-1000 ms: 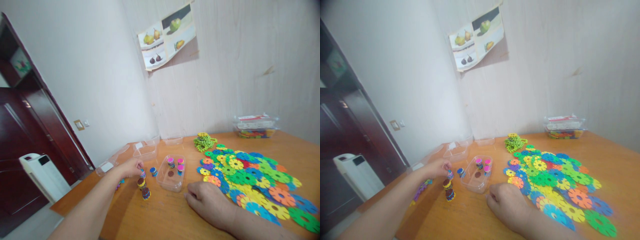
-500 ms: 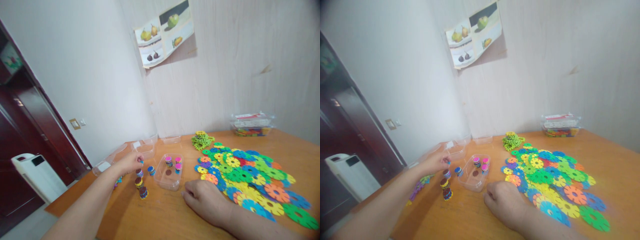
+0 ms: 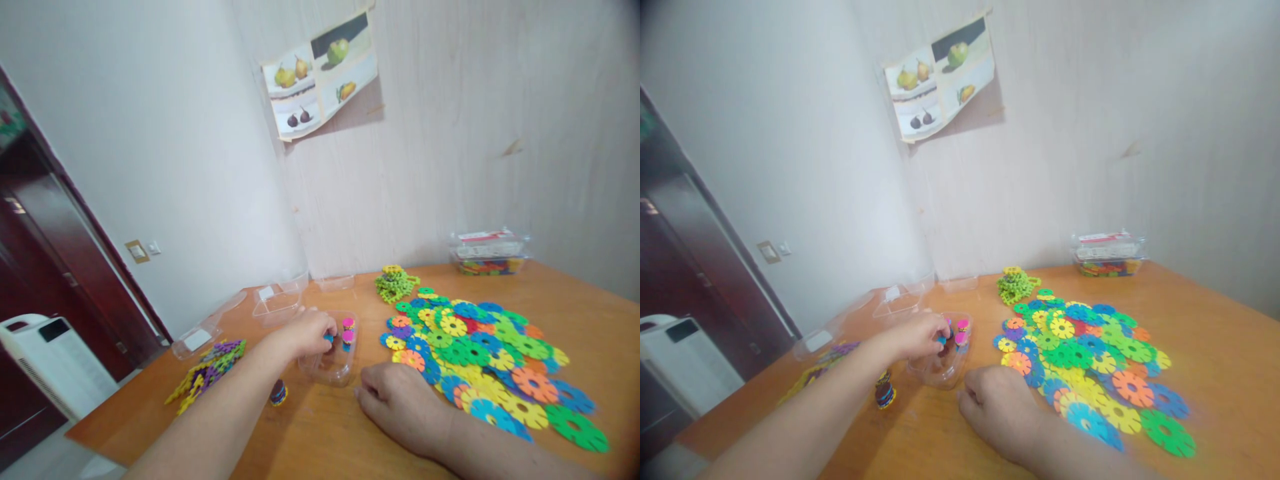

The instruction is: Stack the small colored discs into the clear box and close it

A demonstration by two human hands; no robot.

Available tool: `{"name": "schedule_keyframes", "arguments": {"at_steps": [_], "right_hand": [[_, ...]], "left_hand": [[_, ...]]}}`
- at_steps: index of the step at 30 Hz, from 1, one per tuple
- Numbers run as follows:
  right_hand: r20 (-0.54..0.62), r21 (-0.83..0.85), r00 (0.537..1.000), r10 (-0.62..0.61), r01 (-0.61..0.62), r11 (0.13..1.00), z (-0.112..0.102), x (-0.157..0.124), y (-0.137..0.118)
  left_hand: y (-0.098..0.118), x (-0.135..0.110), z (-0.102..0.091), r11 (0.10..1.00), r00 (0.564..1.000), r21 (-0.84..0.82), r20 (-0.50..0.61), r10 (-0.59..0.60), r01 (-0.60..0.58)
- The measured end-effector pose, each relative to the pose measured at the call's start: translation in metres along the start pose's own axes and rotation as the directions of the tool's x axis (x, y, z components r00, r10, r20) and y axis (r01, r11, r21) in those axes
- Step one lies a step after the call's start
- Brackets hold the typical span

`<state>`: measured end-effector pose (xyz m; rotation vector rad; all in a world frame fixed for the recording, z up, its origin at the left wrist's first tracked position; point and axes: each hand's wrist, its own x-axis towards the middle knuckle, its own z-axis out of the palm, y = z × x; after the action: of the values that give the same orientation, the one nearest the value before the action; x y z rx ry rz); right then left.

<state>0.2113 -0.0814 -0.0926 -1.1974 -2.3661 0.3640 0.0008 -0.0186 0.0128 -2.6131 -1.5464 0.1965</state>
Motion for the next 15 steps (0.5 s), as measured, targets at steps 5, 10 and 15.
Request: {"name": "schedule_keyframes", "arguments": {"at_steps": [5,10,15], "right_hand": [[0.003,-0.011,1.000,0.016,-0.016,1.000,-0.0012,0.0004,-0.0019],[0.017,-0.009,0.999,0.029,-0.028,1.000,-0.0011,0.0010,-0.0018],[0.014,-0.020,1.000,0.017,-0.017,1.000,-0.0056,0.0011,-0.0049]], "left_hand": [[0.0054,-0.0002,0.0009,0.998,0.999,0.065,0.032,-0.020,0.018],[0.0057,-0.0008,0.0006,0.997,0.999,0.077,0.051,-0.004,0.000],[0.0096,-0.0026,0.0012,0.995,0.997,0.102,0.081,0.007,-0.015]]}}
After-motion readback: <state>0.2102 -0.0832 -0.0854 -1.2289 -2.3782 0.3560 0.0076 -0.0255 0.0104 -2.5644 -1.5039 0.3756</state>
